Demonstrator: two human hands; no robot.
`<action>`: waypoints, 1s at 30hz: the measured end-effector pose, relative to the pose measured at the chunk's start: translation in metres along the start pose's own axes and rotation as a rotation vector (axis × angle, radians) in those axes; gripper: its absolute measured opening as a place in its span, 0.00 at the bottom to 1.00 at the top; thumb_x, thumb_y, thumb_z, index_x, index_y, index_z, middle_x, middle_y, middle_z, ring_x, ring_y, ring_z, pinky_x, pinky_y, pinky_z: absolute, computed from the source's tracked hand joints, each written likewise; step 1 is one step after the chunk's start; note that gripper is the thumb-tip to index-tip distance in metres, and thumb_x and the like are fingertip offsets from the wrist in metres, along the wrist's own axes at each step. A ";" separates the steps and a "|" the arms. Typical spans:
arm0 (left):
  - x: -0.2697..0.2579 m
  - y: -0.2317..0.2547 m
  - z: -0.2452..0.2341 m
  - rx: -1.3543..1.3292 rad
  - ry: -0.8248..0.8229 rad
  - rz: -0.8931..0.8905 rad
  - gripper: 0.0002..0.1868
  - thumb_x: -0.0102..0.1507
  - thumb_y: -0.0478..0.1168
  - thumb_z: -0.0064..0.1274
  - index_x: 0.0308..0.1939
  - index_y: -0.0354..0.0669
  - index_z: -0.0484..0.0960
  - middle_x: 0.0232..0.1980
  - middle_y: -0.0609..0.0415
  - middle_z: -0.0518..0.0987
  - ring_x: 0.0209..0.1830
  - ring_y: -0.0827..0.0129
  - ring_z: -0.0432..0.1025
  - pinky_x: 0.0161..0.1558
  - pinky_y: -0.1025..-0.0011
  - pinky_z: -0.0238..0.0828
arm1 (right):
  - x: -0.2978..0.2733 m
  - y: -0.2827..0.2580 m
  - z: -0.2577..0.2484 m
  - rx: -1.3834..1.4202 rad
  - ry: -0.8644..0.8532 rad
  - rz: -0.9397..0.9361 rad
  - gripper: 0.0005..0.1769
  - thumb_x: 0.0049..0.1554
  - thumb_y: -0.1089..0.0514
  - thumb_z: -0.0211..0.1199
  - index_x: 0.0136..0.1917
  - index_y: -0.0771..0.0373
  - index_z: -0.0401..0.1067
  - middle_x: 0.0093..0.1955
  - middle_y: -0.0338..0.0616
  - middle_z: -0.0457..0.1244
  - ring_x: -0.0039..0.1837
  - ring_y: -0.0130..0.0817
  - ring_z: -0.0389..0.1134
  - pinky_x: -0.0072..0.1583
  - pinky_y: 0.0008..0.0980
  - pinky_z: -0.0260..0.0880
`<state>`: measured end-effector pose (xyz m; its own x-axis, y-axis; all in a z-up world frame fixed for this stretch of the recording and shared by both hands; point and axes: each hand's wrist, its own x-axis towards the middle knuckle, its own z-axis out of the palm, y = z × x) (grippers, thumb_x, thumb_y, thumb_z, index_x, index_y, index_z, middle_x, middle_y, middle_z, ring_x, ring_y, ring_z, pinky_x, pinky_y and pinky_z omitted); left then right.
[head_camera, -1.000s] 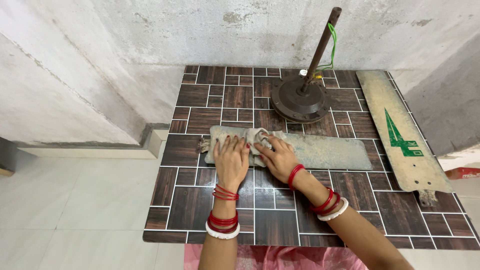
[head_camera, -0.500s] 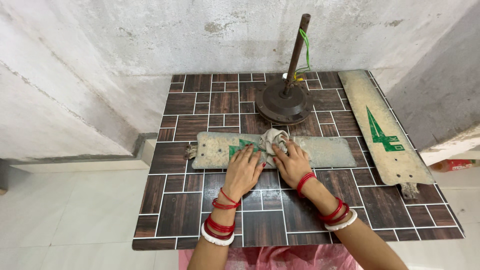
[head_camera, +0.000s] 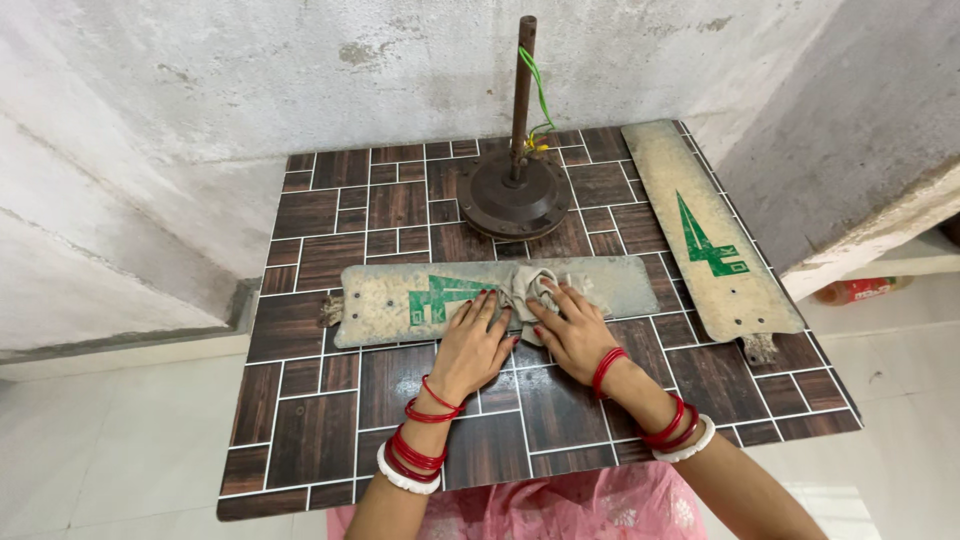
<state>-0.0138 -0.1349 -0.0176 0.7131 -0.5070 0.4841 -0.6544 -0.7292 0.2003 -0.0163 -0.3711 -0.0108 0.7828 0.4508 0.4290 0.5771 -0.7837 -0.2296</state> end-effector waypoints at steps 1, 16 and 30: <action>0.003 0.002 0.002 -0.007 -0.012 0.009 0.26 0.69 0.51 0.48 0.60 0.33 0.79 0.69 0.31 0.71 0.72 0.44 0.64 0.71 0.52 0.56 | -0.001 0.005 -0.003 -0.003 -0.028 0.048 0.25 0.62 0.49 0.54 0.71 0.53 0.68 0.76 0.57 0.55 0.74 0.58 0.56 0.68 0.54 0.58; 0.062 0.053 0.057 0.083 0.082 -0.061 0.23 0.66 0.48 0.51 0.57 0.33 0.81 0.64 0.33 0.75 0.66 0.41 0.69 0.65 0.49 0.63 | -0.019 0.059 -0.017 -0.027 0.040 0.282 0.23 0.63 0.49 0.55 0.71 0.51 0.70 0.76 0.53 0.56 0.75 0.56 0.56 0.69 0.56 0.56; 0.061 0.065 0.050 -0.046 0.107 -0.082 0.20 0.65 0.43 0.52 0.56 0.32 0.81 0.66 0.34 0.75 0.68 0.44 0.68 0.67 0.50 0.61 | -0.020 0.070 -0.018 -0.181 0.099 0.457 0.29 0.61 0.47 0.58 0.73 0.56 0.66 0.75 0.64 0.53 0.74 0.65 0.53 0.68 0.59 0.55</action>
<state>-0.0003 -0.2360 -0.0179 0.7351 -0.3930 0.5525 -0.6080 -0.7427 0.2807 0.0042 -0.4421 -0.0199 0.9154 0.0079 0.4025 0.1234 -0.9572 -0.2618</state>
